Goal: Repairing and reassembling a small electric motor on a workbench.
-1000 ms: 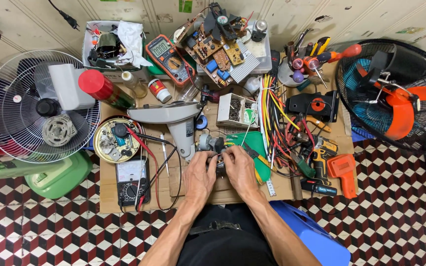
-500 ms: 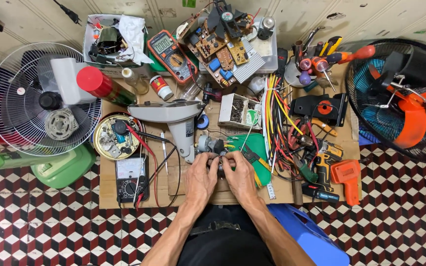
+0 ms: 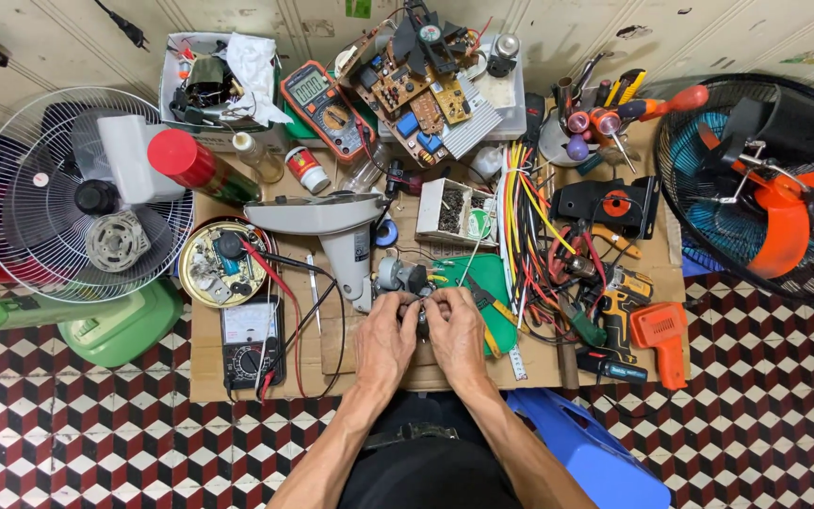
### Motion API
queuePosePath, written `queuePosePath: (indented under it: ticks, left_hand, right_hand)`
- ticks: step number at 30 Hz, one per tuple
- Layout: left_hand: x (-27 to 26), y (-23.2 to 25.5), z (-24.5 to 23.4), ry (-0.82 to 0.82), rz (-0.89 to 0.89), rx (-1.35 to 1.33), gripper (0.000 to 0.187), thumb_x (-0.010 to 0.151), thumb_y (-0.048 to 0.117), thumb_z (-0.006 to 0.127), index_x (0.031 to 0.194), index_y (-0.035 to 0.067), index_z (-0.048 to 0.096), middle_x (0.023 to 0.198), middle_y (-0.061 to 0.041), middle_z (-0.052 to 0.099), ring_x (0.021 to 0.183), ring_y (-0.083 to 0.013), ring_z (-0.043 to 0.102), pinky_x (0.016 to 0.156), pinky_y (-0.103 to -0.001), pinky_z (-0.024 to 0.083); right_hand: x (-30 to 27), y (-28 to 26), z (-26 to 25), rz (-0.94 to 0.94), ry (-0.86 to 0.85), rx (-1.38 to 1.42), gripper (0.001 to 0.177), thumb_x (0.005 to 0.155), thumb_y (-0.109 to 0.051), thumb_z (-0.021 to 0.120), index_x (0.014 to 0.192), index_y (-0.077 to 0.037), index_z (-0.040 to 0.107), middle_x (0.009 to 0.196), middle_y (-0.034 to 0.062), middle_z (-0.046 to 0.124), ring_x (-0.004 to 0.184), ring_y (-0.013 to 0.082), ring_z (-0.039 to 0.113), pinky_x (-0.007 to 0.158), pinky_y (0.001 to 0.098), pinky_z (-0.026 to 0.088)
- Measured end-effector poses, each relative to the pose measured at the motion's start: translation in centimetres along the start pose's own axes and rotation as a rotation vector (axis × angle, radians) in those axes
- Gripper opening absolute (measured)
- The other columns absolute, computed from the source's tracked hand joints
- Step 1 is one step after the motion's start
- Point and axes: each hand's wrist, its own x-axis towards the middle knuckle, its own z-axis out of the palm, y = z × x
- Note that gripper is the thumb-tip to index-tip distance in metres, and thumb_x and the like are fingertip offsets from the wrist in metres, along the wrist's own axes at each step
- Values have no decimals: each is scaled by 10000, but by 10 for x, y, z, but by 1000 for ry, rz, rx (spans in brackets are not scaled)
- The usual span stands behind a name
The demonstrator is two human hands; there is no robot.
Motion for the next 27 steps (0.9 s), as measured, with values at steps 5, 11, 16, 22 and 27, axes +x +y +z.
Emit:
queuePosePath:
  ticks: [5, 11, 16, 22, 27]
  left_hand:
    - [1, -1, -3, 21, 106, 42, 129, 935, 163, 688, 1001, 53, 698, 930, -124, 694, 758, -328, 674, 643, -429, 516]
    - [-5, 4, -5, 50, 50, 9, 140, 898, 168, 713, 956, 40, 700, 875, -127, 672, 659, -286, 641, 588, -417, 497]
    - [-9, 9, -3, 2, -37, 2, 157, 887, 190, 731, 935, 41, 720, 742, -109, 669, 550, -252, 602, 529, -416, 455]
    - [-9, -2, 12, -60, -384, -254, 182, 926, 213, 701, 952, 36, 732, 650, -102, 693, 531, -140, 589, 532, -327, 467]
    - [-11, -8, 12, -30, -345, -376, 199, 934, 192, 688, 959, -5, 704, 736, -48, 748, 618, -76, 630, 576, -266, 512]
  right_hand:
    - [1, 21, 10, 309, -101, 335, 132, 946, -81, 680, 992, 41, 662, 867, 116, 731, 732, 132, 677, 646, 273, 562]
    - [0, 45, 14, 241, -105, 639, 221, 931, 33, 644, 1135, 44, 561, 917, 90, 705, 789, 119, 692, 694, 238, 581]
    - [1, 46, 12, 265, -122, 621, 232, 927, 44, 647, 1147, 40, 571, 919, 89, 705, 782, 117, 664, 709, 236, 555]
    - [3, 47, 11, 431, -87, 757, 260, 890, 49, 675, 1133, 36, 583, 941, 108, 738, 811, 128, 679, 733, 249, 542]
    - [-3, 55, 7, 391, -139, 676, 240, 921, -15, 662, 1149, 26, 598, 943, 107, 743, 819, 131, 686, 717, 247, 544]
